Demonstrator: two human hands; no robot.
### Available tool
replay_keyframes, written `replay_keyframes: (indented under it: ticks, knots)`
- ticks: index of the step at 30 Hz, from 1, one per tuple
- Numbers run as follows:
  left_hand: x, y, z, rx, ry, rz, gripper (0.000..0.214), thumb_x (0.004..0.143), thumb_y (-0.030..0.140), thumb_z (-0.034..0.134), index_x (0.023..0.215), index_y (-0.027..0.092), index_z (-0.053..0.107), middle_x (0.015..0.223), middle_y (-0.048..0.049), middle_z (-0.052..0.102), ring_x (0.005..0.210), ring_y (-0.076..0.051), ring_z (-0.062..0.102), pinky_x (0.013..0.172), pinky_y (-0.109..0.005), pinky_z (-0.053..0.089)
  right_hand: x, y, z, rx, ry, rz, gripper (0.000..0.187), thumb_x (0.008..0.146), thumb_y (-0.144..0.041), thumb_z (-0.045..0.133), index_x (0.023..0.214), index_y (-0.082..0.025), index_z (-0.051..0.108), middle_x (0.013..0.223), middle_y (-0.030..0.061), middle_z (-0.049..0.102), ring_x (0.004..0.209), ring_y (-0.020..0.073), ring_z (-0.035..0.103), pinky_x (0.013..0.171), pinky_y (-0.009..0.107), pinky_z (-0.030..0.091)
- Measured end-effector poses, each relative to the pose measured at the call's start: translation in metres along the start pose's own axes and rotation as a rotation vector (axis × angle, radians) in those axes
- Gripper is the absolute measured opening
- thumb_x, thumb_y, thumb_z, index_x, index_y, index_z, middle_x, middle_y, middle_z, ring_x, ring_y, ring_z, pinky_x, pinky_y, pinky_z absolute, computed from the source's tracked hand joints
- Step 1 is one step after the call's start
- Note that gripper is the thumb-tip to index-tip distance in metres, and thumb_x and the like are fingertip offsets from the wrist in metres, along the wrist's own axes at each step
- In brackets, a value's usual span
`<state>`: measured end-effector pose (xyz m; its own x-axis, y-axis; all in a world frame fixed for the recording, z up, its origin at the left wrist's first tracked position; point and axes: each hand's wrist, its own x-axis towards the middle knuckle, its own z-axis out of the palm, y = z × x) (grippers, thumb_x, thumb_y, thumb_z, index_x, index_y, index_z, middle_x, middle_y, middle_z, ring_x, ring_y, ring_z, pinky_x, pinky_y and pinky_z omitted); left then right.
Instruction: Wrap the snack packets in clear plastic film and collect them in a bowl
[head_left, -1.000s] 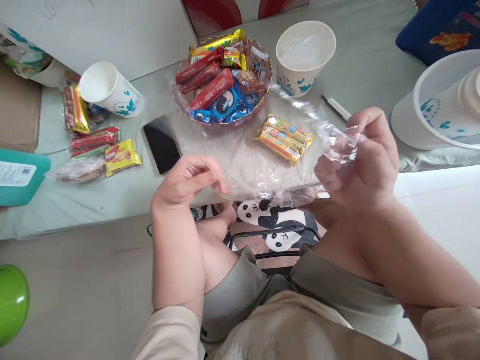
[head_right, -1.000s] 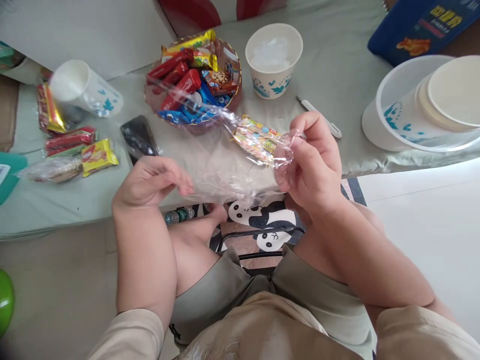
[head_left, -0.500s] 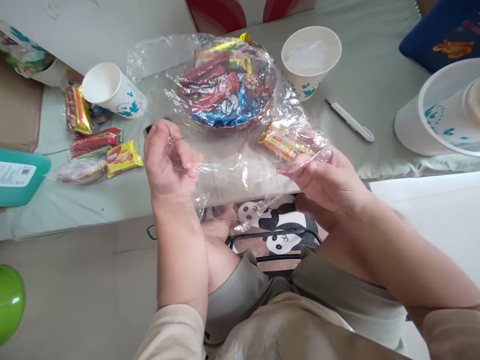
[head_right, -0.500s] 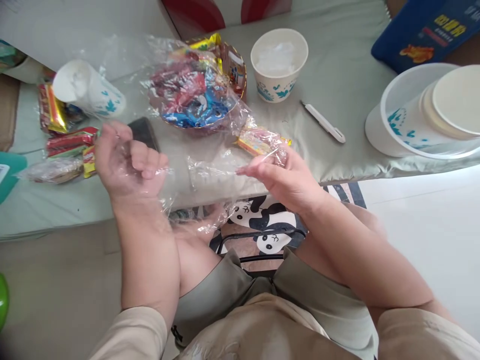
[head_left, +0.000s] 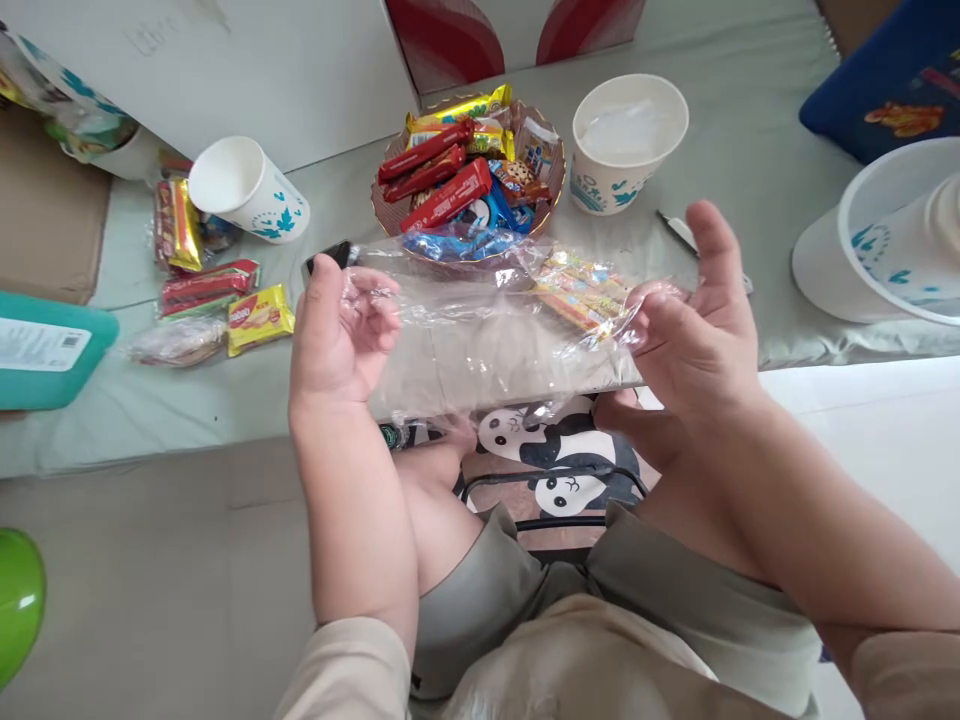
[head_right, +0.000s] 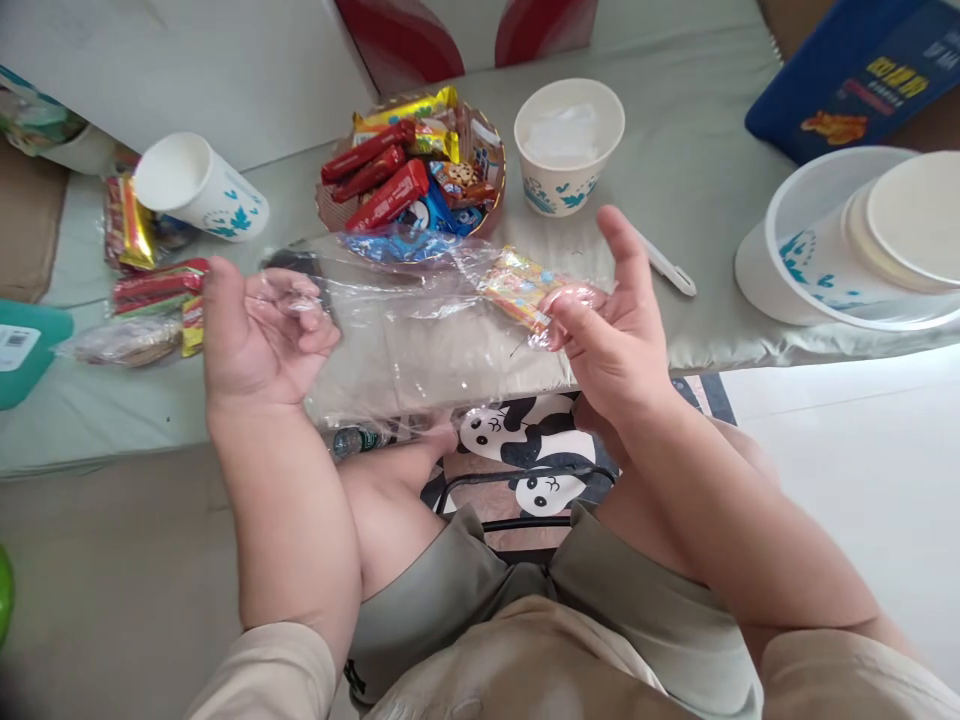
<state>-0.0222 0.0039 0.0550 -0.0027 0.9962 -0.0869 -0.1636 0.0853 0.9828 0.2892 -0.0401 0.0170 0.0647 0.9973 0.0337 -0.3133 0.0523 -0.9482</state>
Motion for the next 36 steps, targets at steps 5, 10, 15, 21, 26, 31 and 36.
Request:
replay_keyframes:
  ticks: [5, 10, 15, 21, 26, 31, 36]
  knots:
    - [-0.010, 0.009, 0.002, 0.181, -0.209, -0.134, 0.045, 0.052, 0.052, 0.100, 0.069, 0.017, 0.078, 0.048, -0.0023, 0.058, 0.038, -0.008, 0.046, 0.037, -0.024, 0.025, 0.013, 0.003, -0.025, -0.074, 0.001, -0.099, 0.066, 0.083, -0.035, 0.083, 0.135, -0.058, 0.051, 0.090, -0.0092, 0.072, 0.061, 0.0122, 0.059, 0.062, 0.030, 0.048]
    - [-0.016, 0.026, 0.019, 0.023, 0.008, 0.181, 0.040, 0.052, 0.046, 0.103, 0.060, 0.018, 0.076, 0.042, 0.0036, 0.045, 0.039, -0.005, 0.036, 0.040, -0.025, 0.023, 0.008, -0.002, -0.026, -0.113, -0.188, -0.098, 0.102, 0.071, -0.027, 0.092, 0.149, -0.058, 0.035, 0.096, -0.0072, 0.074, 0.080, 0.0163, 0.073, 0.076, 0.037, 0.058]
    - [-0.026, 0.040, 0.019, 0.032, 0.006, 0.235, 0.040, 0.053, 0.056, 0.101, 0.071, 0.027, 0.081, 0.050, 0.0057, 0.043, 0.047, -0.006, 0.035, 0.050, -0.029, 0.023, 0.000, -0.014, -0.019, -0.181, -0.202, 0.046, 0.087, 0.074, -0.039, 0.091, 0.146, -0.043, 0.043, 0.069, -0.0083, 0.065, 0.064, 0.0181, 0.069, 0.068, 0.036, 0.057]
    - [-0.034, 0.034, 0.001, 0.458, -0.271, 0.102, 0.017, 0.074, 0.045, 0.091, 0.085, 0.032, 0.085, 0.065, 0.0000, 0.061, 0.061, -0.012, 0.047, 0.058, -0.036, 0.026, 0.006, -0.018, -0.020, -0.135, 0.002, -0.110, 0.060, 0.074, -0.039, 0.088, 0.123, -0.046, 0.055, 0.073, -0.0067, 0.061, 0.055, 0.0154, 0.053, 0.062, 0.036, 0.048]
    - [-0.033, 0.033, 0.001, 0.446, -0.032, 0.455, 0.004, 0.083, 0.040, 0.085, 0.087, 0.041, 0.085, 0.075, 0.0002, 0.066, 0.090, -0.020, 0.058, 0.076, -0.043, 0.041, 0.008, -0.022, -0.021, -0.073, 0.037, -0.211, 0.051, 0.069, -0.028, 0.092, 0.111, -0.043, 0.070, 0.079, -0.0048, 0.060, 0.062, 0.0131, 0.052, 0.065, 0.034, 0.047]
    - [-0.035, 0.038, 0.003, 0.513, 0.120, 0.696, 0.007, 0.084, 0.042, 0.083, 0.090, 0.044, 0.084, 0.140, 0.0176, 0.066, 0.146, -0.026, 0.048, 0.118, -0.046, 0.046, 0.017, -0.013, -0.023, 0.025, 0.075, -0.375, 0.037, 0.065, -0.032, 0.097, 0.096, -0.035, 0.078, 0.071, -0.0060, 0.058, 0.059, 0.0087, 0.053, 0.060, 0.026, 0.046]
    - [-0.036, 0.038, 0.014, 0.382, 0.020, 0.597, 0.013, 0.082, 0.056, 0.081, 0.088, 0.044, 0.082, 0.110, 0.0126, 0.081, 0.119, -0.026, 0.073, 0.102, -0.049, 0.065, 0.018, -0.010, -0.016, 0.011, 0.185, -0.464, 0.028, 0.065, -0.035, 0.097, 0.082, -0.027, 0.077, 0.075, -0.0034, 0.063, 0.085, 0.0107, 0.066, 0.082, 0.026, 0.055]
